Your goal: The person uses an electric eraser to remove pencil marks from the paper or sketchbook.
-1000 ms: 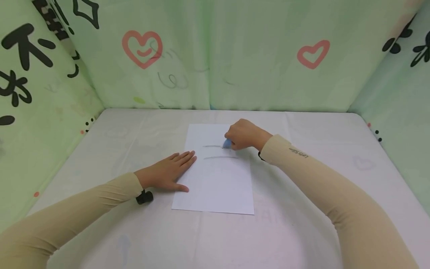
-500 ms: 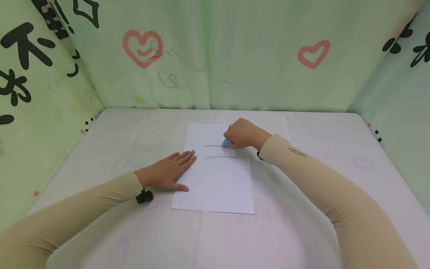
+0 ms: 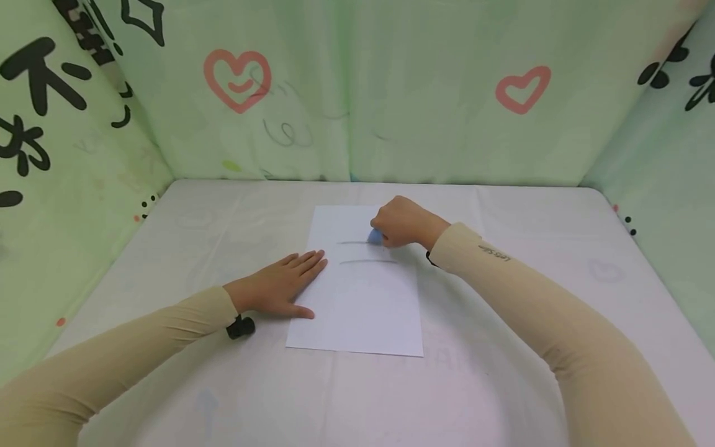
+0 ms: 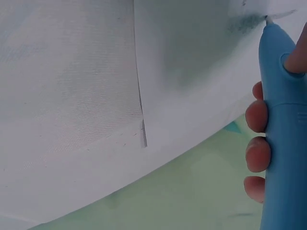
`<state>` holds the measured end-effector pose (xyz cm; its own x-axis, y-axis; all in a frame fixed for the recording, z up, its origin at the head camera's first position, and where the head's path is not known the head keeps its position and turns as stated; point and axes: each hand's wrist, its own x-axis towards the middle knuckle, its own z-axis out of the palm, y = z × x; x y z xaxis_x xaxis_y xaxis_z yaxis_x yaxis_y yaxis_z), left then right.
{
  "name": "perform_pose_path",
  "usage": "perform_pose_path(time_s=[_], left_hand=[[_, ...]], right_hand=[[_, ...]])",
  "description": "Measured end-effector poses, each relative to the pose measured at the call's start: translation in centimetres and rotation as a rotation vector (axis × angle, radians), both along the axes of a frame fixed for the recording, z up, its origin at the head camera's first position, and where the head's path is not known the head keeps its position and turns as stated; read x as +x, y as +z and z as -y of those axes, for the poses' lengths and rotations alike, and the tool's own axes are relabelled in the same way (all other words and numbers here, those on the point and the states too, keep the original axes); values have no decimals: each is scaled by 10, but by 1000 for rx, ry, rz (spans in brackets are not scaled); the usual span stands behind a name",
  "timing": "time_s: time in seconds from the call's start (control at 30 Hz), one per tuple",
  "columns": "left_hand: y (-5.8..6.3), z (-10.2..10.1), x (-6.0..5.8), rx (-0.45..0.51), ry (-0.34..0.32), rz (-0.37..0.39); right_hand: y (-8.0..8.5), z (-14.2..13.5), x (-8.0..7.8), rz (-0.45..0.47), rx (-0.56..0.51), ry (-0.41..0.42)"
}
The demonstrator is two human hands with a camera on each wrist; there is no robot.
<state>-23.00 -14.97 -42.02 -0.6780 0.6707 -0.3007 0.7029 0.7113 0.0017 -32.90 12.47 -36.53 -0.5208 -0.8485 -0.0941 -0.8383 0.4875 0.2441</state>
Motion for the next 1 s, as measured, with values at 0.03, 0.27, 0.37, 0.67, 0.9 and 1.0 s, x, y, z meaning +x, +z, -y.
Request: perform_pose_path(time_s=[0.03, 0.27, 0.37, 0.67, 0.9, 1.0], left_hand=[[0, 0, 0, 0, 0, 1], [1, -2, 1, -1, 2, 8], [2, -2, 1, -8, 5, 8], [3, -3, 3, -7, 5, 13], [3, -3, 3, -7, 9, 12], [3, -3, 3, -6, 5, 9]], right_hand=[[0, 0, 0, -11, -2, 4], [1, -3, 1, -6, 4, 0], [3, -3, 2, 15, 4, 0], [2, -3, 2, 6, -4, 19], [5, -1, 4, 29, 41, -12], [5, 0, 5, 13, 32, -7]])
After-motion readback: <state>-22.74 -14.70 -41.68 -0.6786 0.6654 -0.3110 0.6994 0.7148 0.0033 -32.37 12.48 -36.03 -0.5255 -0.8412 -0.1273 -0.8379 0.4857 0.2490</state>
